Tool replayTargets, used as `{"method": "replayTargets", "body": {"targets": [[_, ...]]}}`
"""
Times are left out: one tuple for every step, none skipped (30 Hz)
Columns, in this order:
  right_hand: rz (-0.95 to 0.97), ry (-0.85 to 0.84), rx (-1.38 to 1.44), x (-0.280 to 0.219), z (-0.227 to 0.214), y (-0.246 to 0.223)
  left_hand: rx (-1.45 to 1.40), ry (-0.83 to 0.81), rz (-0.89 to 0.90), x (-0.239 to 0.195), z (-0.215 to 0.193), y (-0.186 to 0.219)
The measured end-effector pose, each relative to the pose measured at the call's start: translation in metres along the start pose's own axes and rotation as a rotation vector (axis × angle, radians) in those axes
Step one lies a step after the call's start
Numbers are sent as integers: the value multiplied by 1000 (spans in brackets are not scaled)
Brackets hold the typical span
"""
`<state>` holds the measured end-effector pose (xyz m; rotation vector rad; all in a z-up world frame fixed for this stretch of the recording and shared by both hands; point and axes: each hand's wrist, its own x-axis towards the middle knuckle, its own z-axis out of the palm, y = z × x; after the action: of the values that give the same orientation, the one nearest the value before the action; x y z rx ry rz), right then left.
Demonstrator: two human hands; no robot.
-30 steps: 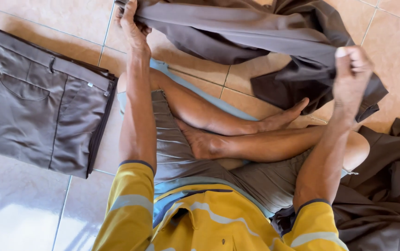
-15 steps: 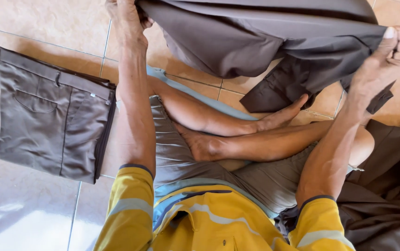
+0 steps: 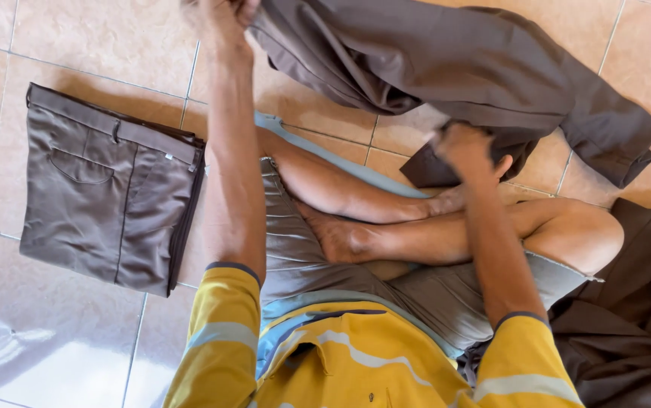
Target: The person sits cross-legged on a tiled floor and folds brown trousers by hand. They unfold each pair, align the legs, fold the garment in half lengthwise, then fold it into a compact rectangle and place it on a growing stack to the left.
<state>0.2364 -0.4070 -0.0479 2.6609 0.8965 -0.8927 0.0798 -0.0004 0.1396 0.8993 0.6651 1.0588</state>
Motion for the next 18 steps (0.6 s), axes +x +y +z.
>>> {"method": "replayTargets", "body": {"targets": [[53, 376, -83, 25, 22, 44, 26, 124, -69, 1, -8, 7], [111, 754, -168, 55, 38, 84, 50, 246, -137, 2, -13, 13], [117, 755, -168, 61, 42, 99, 49, 240, -140, -5, -16, 17], [170, 662, -157, 67, 48, 112, 67, 271, -207, -12, -20, 22], [222, 568, -146, 73, 54, 125, 86, 303, -275, -20, -24, 26], [229, 559, -140, 62, 49, 101, 96, 298, -282, -17, -39, 15], [166, 486, -144, 51, 43, 78, -24, 314, -306, -14, -54, 3], [106, 418, -148, 43, 33, 57, -148, 326, -329, -9, -66, -10], [115, 415, -143, 46, 31, 40, -144, 318, -336, -7, -76, -17], [12, 553, -77, 47, 30, 24, -218, 299, -337, -8, -87, -24], [-91, 691, -10, 48, 29, 9, -292, 280, -338, -8, -97, -32], [-80, 690, -5, 47, 22, 9, -287, 272, -345, -5, -106, -37], [-78, 636, -4, 46, 15, 9, -326, 316, -342, -3, -115, -42], [-76, 582, -2, 44, 7, 11, -367, 359, -339, 0, -122, -46], [-64, 583, 4, 42, 0, 18, -363, 349, -346, 1, -131, -48], [-65, 503, 4, 39, -7, 27, -310, 349, -339, 3, -139, -51], [-66, 423, 5, 37, -14, 36, -258, 348, -331, 5, -147, -55], [-51, 420, 8, 35, -21, 41, -255, 339, -343, 7, -149, -58]]}}
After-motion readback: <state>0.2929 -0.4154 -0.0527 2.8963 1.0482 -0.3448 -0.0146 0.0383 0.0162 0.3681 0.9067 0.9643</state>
